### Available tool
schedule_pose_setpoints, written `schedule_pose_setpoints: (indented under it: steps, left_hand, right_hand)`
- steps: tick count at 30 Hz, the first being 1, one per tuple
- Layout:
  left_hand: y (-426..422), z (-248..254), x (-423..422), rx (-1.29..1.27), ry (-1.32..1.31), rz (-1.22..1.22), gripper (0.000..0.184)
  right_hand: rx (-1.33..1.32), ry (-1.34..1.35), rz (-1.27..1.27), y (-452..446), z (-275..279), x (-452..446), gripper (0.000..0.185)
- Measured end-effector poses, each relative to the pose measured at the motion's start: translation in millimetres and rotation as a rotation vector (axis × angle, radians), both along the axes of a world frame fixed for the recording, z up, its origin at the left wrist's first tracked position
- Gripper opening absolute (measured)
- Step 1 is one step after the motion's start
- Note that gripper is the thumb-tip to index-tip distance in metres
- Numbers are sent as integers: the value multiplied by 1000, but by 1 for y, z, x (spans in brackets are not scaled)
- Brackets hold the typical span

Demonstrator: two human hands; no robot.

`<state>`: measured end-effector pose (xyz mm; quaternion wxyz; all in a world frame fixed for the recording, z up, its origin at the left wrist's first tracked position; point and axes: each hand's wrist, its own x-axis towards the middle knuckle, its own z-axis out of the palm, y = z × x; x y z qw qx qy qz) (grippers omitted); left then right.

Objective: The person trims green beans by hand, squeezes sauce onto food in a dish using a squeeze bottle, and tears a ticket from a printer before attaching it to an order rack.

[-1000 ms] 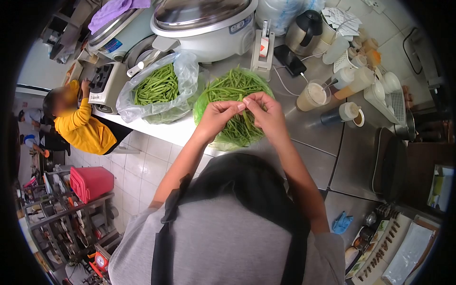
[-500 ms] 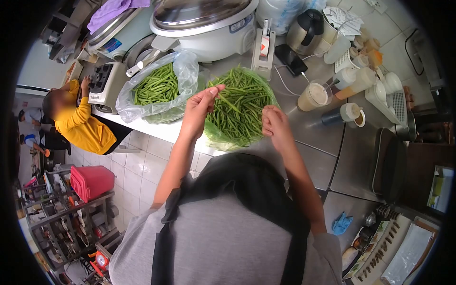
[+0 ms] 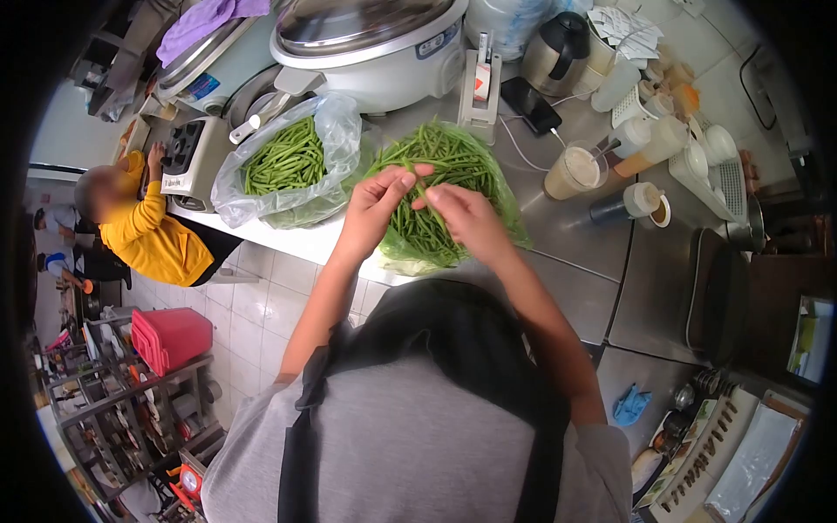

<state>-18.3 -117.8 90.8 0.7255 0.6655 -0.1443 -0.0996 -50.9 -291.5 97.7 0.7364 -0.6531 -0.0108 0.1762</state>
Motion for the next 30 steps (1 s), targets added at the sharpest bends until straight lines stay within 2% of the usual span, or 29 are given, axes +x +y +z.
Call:
schedule_pose_setpoints:
  steps: [4,7,10,11,13,16,17,19,22,23,25,26,27,30]
  left_hand:
    - [1,1,-2,-28,88,32,26]
    - [-1,-3,-4,-53,113,84,26]
    - [1,-5,-4,-104,194,82,26]
    - [2,-5,-4,-128,235,74,26]
    - [-1,-9,-6,-373,419,29,27]
    - [-12,-6,-16,-604,645,-5,30]
    - [-14,-4,-18,-658,713,-11,31]
    - [-8,-3,-14,-543,573,79,32]
    - [22,1,0,-473,346,229,32]
    - [37,6,5,-392,277,349,32]
    - [71,13,20,-203,-73,558,24]
    - [94,19,27,-84,-120,577,24]
    - [117,23,34,110,-86,617,23]
    - [156,15,48,818,-442,750,26]
  right_hand:
    - [-432,-332,-16,10,-2,-1,21]
    - [-545,-535,-59,12,-6,-2,20]
    - [-484,-643,-170,16,-4,-3,19]
    - [-429,-636,-191,17,-5,-3,18]
    - [-319,-621,-235,19,-9,-2,18]
    - [55,-72,-221,14,-4,-6,17]
    - [147,-14,-212,13,-4,-6,17]
    - [332,103,-200,12,-7,-6,17]
    - [887,272,-321,1,-14,0,20]
    - [895,259,-354,-8,-21,2,20]
    - [859,327,-375,-22,-28,5,17]
    - [841,362,-386,-27,-32,4,15]
    - [843,451,-380,-31,-38,3,9]
    - [705,552,-251,-37,-64,-4,7]
